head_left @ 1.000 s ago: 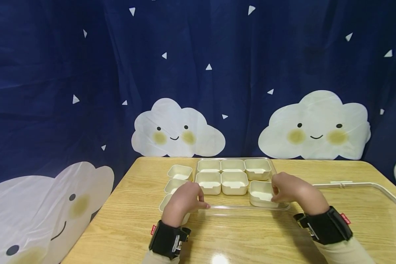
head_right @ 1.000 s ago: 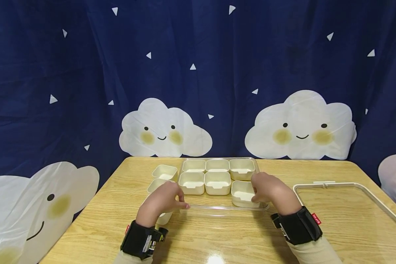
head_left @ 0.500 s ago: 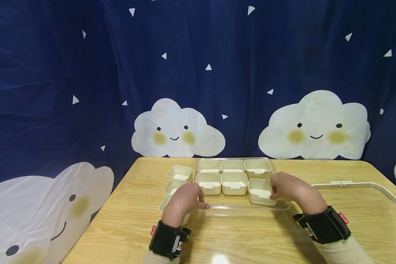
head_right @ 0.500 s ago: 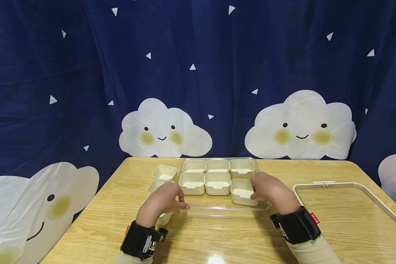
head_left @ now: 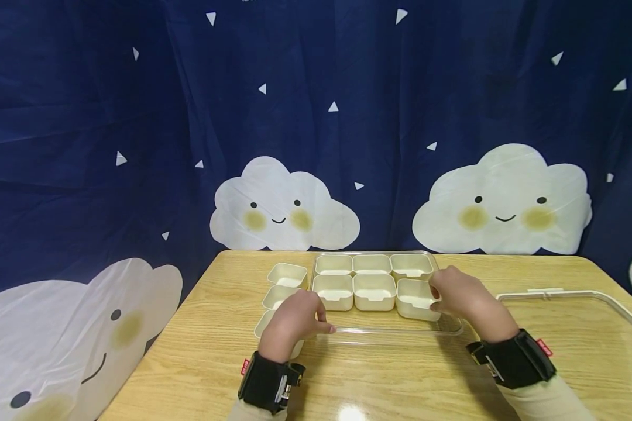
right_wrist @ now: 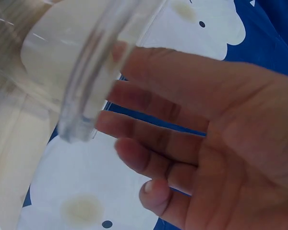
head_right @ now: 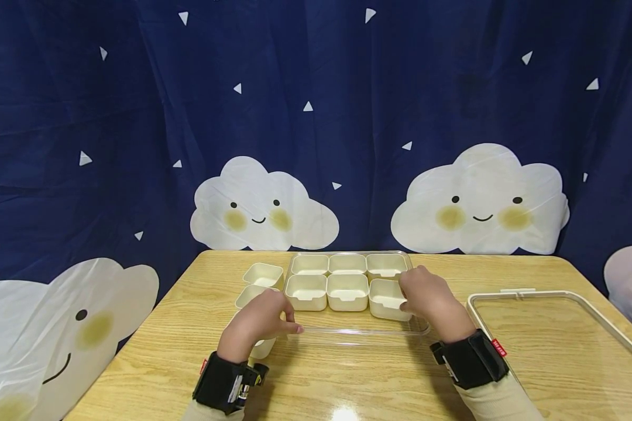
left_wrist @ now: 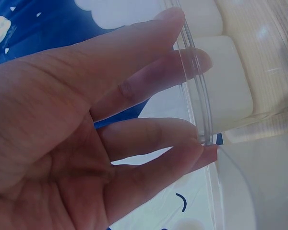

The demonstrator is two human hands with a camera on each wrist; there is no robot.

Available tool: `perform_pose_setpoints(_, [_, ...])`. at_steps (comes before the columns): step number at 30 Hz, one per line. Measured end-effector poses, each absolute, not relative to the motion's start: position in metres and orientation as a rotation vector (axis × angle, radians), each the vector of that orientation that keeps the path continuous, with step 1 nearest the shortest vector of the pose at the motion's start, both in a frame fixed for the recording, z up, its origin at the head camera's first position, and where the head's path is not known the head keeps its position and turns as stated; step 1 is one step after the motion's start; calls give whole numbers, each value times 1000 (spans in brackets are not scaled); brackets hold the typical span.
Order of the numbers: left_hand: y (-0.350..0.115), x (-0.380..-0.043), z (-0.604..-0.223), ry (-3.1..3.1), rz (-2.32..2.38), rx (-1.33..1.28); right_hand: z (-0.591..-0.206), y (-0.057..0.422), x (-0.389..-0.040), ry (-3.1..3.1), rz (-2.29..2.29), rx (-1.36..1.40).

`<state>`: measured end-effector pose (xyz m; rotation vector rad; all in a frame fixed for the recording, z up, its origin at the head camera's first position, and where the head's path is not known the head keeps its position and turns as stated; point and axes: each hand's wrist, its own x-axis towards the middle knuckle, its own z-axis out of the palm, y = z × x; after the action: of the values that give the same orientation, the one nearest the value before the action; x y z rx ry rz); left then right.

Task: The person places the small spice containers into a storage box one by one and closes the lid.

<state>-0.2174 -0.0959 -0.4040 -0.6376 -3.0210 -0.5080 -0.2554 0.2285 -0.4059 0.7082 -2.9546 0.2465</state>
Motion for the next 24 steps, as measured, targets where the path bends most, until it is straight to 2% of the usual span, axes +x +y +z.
perform_pose_setpoints(24, [-96,-216,-403,-3025,-522,-628,-415,224,-261,-2963,258,703])
